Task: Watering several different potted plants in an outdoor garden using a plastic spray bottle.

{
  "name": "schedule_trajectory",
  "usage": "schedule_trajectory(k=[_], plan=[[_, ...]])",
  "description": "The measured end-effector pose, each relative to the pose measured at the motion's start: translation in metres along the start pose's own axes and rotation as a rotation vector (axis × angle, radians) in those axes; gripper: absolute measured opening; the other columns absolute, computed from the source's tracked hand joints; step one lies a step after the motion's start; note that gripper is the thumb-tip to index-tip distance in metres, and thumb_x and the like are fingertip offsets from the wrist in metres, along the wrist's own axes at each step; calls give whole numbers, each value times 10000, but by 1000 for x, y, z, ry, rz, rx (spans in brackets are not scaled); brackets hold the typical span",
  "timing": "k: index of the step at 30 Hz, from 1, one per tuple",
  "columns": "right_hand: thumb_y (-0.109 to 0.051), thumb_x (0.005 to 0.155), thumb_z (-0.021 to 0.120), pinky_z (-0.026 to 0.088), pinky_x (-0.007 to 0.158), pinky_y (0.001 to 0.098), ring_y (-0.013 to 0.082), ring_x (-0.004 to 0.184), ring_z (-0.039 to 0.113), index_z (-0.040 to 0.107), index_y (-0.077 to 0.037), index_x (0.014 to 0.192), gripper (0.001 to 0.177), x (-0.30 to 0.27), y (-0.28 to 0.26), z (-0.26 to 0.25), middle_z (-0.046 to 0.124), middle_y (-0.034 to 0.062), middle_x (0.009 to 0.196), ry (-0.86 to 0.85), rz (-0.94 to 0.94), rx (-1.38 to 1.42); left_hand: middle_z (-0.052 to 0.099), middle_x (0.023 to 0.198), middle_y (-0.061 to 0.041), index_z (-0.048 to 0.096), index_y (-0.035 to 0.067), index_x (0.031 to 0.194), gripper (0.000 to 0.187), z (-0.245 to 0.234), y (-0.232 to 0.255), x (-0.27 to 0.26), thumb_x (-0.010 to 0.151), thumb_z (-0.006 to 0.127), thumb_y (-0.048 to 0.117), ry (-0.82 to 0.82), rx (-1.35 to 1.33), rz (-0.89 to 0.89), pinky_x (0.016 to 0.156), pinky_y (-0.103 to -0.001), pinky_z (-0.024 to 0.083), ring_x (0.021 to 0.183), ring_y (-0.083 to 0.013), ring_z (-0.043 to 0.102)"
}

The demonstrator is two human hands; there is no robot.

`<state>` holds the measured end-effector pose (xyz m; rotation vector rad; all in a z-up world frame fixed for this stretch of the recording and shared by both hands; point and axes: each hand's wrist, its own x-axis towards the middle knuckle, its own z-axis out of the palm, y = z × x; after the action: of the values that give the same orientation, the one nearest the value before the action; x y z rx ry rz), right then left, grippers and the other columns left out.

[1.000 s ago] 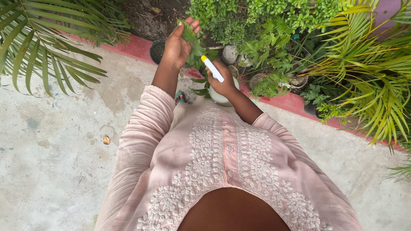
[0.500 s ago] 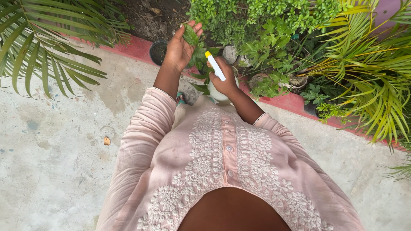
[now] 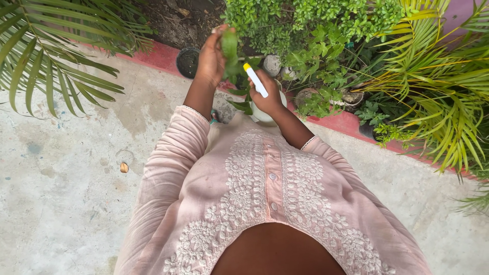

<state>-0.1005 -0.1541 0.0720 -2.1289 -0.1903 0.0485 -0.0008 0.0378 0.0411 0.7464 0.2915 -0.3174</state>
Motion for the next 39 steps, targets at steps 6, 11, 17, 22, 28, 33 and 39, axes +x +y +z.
schedule_trajectory(k=[6, 11, 17, 22, 28, 33, 39], plan=[[75, 810, 638, 563, 777, 304, 156, 851, 714, 608, -41, 1060, 278, -2, 11, 0, 693, 60, 913, -34, -30, 63, 509, 1528, -192, 420, 81, 1484, 664, -44, -40, 26, 1031, 492, 560, 484, -77, -149, 1153, -559, 452, 1405, -360, 541], [97, 816, 633, 555, 827, 301, 148, 901, 681, 594, -20, 1088, 299, -3, 25, -2, 667, 62, 966, -58, 6, 169, 471, 1509, -270, 405, 89, 1501, 763, -33, -26, 6, 904, 421, 563, 279, -179, -492, 958, -698, 465, 1323, -475, 535], [96, 827, 634, 547, 885, 308, 152, 969, 672, 583, -6, 1132, 325, -5, 19, -13, 655, 74, 1030, -66, -2, 191, 331, 1542, -337, 344, 68, 1576, 740, -72, -70, 33, 1007, 527, 504, 194, -88, -602, 1092, -538, 521, 1323, -456, 515], [84, 817, 649, 545, 907, 330, 194, 1010, 694, 591, -6, 1152, 352, -8, 3, -27, 656, 91, 1066, -81, -53, 97, 575, 1451, -227, 505, 32, 1477, 645, -56, -75, 44, 999, 530, 464, 5, -92, -418, 1062, -407, 501, 1218, -310, 621], [63, 800, 646, 553, 881, 339, 210, 994, 700, 591, -20, 1137, 351, -13, 34, -26, 674, 94, 1056, 10, 16, 76, 642, 1309, -98, 567, 83, 1409, 508, -33, -83, 56, 997, 552, 380, -19, -181, -309, 1053, -392, 485, 1132, -238, 614], [15, 821, 647, 531, 763, 352, 248, 858, 710, 622, -45, 1028, 217, -4, 37, -30, 685, 97, 920, -82, 224, -66, 625, 1380, -111, 534, 75, 1430, 506, -23, -78, 53, 1017, 563, 364, -45, -221, -199, 1106, -395, 485, 1225, -238, 624], [50, 777, 626, 544, 839, 371, 283, 931, 701, 630, -32, 1053, 288, 1, 54, -31, 672, 116, 1008, -33, -29, -43, 606, 1406, -117, 478, 57, 1467, 559, -25, -74, 48, 1023, 535, 392, -46, -262, -153, 1115, -406, 483, 1285, -261, 612]])
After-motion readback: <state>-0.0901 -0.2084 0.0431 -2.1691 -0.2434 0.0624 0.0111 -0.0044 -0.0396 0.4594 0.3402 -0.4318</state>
